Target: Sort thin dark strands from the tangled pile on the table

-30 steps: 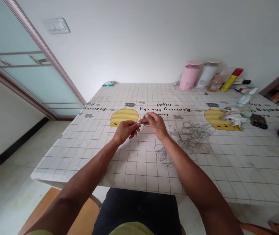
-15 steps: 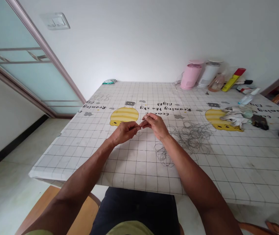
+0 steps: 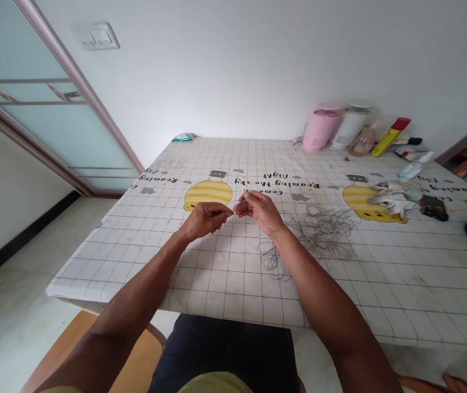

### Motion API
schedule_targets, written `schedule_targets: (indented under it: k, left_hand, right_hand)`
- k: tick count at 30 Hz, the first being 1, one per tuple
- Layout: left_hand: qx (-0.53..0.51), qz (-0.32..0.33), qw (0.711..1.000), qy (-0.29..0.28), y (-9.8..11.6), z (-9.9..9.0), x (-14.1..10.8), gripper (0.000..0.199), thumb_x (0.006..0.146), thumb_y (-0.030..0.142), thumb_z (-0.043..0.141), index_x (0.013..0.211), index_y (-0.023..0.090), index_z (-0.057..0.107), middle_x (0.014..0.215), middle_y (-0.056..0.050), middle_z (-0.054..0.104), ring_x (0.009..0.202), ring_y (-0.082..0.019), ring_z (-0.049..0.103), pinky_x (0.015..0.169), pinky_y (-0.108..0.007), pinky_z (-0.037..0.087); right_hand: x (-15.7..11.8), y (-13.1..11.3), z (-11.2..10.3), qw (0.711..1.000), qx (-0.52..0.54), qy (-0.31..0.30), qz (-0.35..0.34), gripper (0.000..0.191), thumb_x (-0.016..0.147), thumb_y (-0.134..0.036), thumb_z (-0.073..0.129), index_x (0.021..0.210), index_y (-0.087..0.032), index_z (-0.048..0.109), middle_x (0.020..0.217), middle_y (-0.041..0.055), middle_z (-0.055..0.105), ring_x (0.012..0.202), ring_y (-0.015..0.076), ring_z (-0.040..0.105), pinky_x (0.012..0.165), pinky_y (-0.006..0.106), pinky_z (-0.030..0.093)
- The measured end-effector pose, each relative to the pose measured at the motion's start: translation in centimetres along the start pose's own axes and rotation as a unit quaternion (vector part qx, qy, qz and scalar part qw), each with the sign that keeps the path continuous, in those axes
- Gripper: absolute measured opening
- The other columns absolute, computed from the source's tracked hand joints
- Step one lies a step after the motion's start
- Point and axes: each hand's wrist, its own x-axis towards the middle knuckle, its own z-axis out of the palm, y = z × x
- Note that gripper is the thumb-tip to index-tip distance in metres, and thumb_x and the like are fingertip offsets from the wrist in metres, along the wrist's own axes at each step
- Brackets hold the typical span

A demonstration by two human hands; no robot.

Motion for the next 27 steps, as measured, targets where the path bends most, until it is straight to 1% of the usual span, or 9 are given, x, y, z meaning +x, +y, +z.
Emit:
schedule_targets:
  k: [2, 4, 7, 9, 13, 16, 19, 23, 27]
  left_hand:
    - [0.015, 0.026, 0.999, -0.017, 0.0, -0.1, -0.1, 0.023, 0.097, 0.037, 0.067, 0.091, 0.019, 0.080, 0.072, -0.002, 0.065, 0.053, -0.012, 0.055, 0.051, -0.025, 0.044]
    - [0.061, 0.076, 0.995, -0.037, 0.0, -0.2, -0.1, 0.025, 0.099, 0.036, 0.063, 0.092, 0.021, 0.081, 0.074, -0.003, 0.067, 0.061, -0.014, 0.057, 0.060, -0.027, 0.048]
    - [0.159, 0.135, 0.977, -0.052, 0.1, -0.5, -0.1, 0.031, 0.104, 0.036, 0.055, 0.092, 0.022, 0.080, 0.079, -0.006, 0.069, 0.073, -0.019, 0.060, 0.074, -0.031, 0.049]
    - [0.208, 0.159, 0.963, -0.056, 0.0, -0.6, -0.1, 0.034, 0.108, 0.035, 0.049, 0.095, 0.023, 0.078, 0.084, -0.007, 0.069, 0.077, -0.020, 0.060, 0.077, -0.032, 0.048]
    - [0.263, 0.219, 0.937, -0.071, -0.4, -0.5, -0.4, 0.039, 0.113, 0.028, 0.040, 0.094, 0.022, 0.074, 0.082, -0.006, 0.063, 0.073, -0.018, 0.057, 0.070, -0.031, 0.042]
    - [0.287, 0.266, 0.917, -0.078, -0.8, -0.2, -0.5, 0.036, 0.113, 0.024, 0.040, 0.094, 0.021, 0.070, 0.081, -0.004, 0.059, 0.070, -0.016, 0.053, 0.065, -0.030, 0.038]
    - [0.300, 0.304, 0.902, -0.068, -1.1, -0.1, -0.5, 0.033, 0.113, 0.021, 0.040, 0.094, 0.019, 0.066, 0.080, -0.003, 0.057, 0.068, -0.015, 0.050, 0.062, -0.030, 0.036]
    - [0.302, 0.313, 0.898, -0.065, -0.9, 0.0, -0.6, 0.032, 0.113, 0.021, 0.040, 0.095, 0.020, 0.066, 0.079, -0.002, 0.056, 0.068, -0.015, 0.049, 0.060, -0.030, 0.035]
    - [0.262, 0.306, 0.912, -0.080, -0.6, 0.2, -0.7, 0.033, 0.112, 0.023, 0.043, 0.094, 0.020, 0.070, 0.080, -0.004, 0.059, 0.067, -0.015, 0.051, 0.061, -0.030, 0.037]
  right_hand:
    - [0.0, 0.0, -0.2, 1.000, 0.002, -0.020, 0.009, 0.041, 0.087, -0.063, 0.085, 0.087, -0.024, 0.075, 0.084, 0.0075, 0.080, 0.077, 0.0212, 0.074, 0.078, 0.035, 0.060]
    - [0.0, 0.0, -0.4, 0.999, -0.003, -0.036, 0.020, 0.041, 0.086, -0.062, 0.087, 0.085, -0.023, 0.075, 0.081, 0.0072, 0.079, 0.073, 0.0206, 0.072, 0.077, 0.035, 0.059]
    - [0.0, -0.1, -0.5, 0.999, -0.001, -0.038, 0.023, 0.041, 0.085, -0.062, 0.087, 0.084, -0.023, 0.075, 0.081, 0.0074, 0.079, 0.072, 0.0207, 0.072, 0.075, 0.035, 0.059]
    - [0.0, -0.2, -0.6, 0.999, 0.004, -0.037, 0.020, 0.039, 0.087, -0.061, 0.086, 0.085, -0.023, 0.075, 0.084, 0.0076, 0.080, 0.072, 0.0205, 0.072, 0.075, 0.034, 0.058]
    - [-0.1, -0.4, -1.0, 0.998, -0.002, -0.053, 0.034, 0.036, 0.089, -0.055, 0.085, 0.083, -0.021, 0.075, 0.080, 0.0072, 0.079, 0.069, 0.0197, 0.071, 0.070, 0.032, 0.057]
    - [-0.1, -0.7, -1.6, 0.997, -0.018, -0.067, 0.044, 0.036, 0.089, -0.053, 0.084, 0.080, -0.019, 0.074, 0.075, 0.0088, 0.078, 0.067, 0.0205, 0.071, 0.065, 0.032, 0.055]
    - [-0.1, -1.0, -2.1, 0.997, -0.015, -0.069, 0.041, 0.035, 0.091, -0.050, 0.083, 0.079, -0.018, 0.073, 0.076, 0.0107, 0.078, 0.067, 0.0214, 0.072, 0.065, 0.032, 0.054]
    - [-0.1, -1.2, -2.4, 0.997, -0.005, -0.058, 0.043, 0.035, 0.090, -0.047, 0.083, 0.074, -0.018, 0.071, 0.073, 0.0100, 0.076, 0.066, 0.0203, 0.069, 0.062, 0.030, 0.052]
    - [-0.2, -1.4, -2.6, 0.995, -0.025, -0.081, 0.051, 0.037, 0.092, -0.045, 0.082, 0.070, -0.018, 0.068, 0.067, 0.0088, 0.073, 0.060, 0.0185, 0.065, 0.059, 0.029, 0.050]
